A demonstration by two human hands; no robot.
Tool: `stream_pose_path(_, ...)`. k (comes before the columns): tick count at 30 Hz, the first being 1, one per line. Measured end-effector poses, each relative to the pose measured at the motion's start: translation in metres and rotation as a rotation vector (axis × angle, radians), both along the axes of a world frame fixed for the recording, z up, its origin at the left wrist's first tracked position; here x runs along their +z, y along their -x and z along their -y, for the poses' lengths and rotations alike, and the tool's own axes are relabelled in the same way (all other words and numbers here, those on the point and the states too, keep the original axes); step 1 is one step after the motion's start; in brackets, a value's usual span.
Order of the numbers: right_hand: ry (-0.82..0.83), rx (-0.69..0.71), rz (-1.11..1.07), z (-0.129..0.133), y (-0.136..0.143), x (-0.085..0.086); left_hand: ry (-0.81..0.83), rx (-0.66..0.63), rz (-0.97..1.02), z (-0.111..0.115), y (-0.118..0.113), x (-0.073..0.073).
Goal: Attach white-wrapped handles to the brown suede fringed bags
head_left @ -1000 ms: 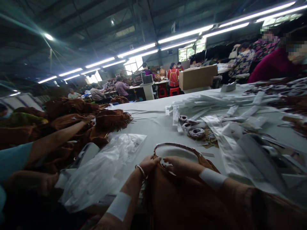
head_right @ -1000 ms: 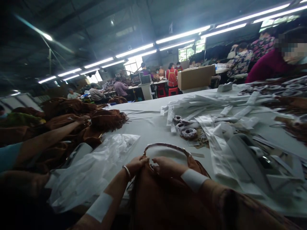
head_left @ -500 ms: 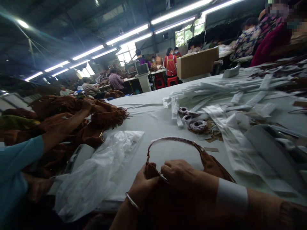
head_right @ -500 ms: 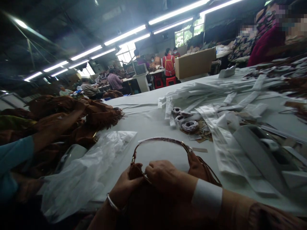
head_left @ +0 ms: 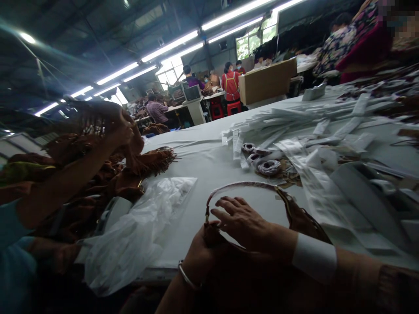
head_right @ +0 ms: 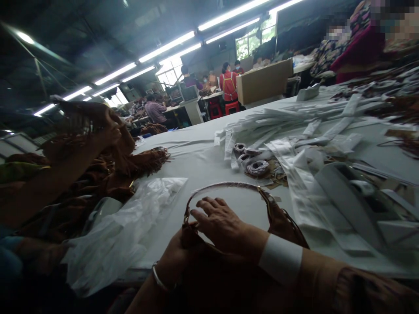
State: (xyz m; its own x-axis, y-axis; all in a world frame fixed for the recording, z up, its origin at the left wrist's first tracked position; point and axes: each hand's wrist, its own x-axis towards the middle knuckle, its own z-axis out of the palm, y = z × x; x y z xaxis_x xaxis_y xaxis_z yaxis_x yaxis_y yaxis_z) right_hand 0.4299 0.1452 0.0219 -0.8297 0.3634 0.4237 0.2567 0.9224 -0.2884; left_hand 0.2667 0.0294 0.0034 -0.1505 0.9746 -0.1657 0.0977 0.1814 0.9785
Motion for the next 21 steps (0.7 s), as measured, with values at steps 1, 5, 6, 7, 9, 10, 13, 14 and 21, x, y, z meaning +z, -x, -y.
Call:
stream_pose_path(1, 0.062, -0.060, -0.033, 0.006, -0.005, -0.005, 0.015, 0.022, 0.030, 0.002, 0.001, -0.003)
stream_pose_path(5, 0.403, -0.070, 0.160, 0.033, -0.036, -0.026, 0.077, 0.048, 0.097, 0.009, 0.007, -0.005)
stream_pose_path(6, 0.446, -0.026, 0.229, 0.038, -0.046, -0.031, 0.085, 0.049, 0.068, 0.008, 0.008, -0.003)
stream_pose_path(7, 0.453, 0.008, 0.272, 0.041, -0.056, -0.035, 0.085, 0.050, 0.022, 0.007, 0.010, 0.000)
stream_pose_path(9, 0.382, 0.031, 0.291, 0.039, -0.077, -0.039, 0.080, 0.054, -0.098, 0.001, 0.014, 0.004)
stream_pose_path(10, 0.322, 0.020, 0.267, 0.033, -0.088, -0.040, 0.083, 0.058, -0.166, -0.003, 0.017, 0.005)
stream_pose_path(13, 0.166, -0.202, 0.051, 0.002, -0.119, -0.045, 0.100, 0.078, -0.335, -0.014, 0.022, 0.005)
stream_pose_path(14, 0.154, -0.316, -0.039, -0.011, -0.128, -0.048, 0.105, 0.074, -0.350, -0.017, 0.022, 0.004)
stream_pose_path(21, 0.895, -0.474, -0.163, -0.046, -0.150, -0.050, 0.024, 0.042, -0.298, 0.004, 0.016, 0.015)
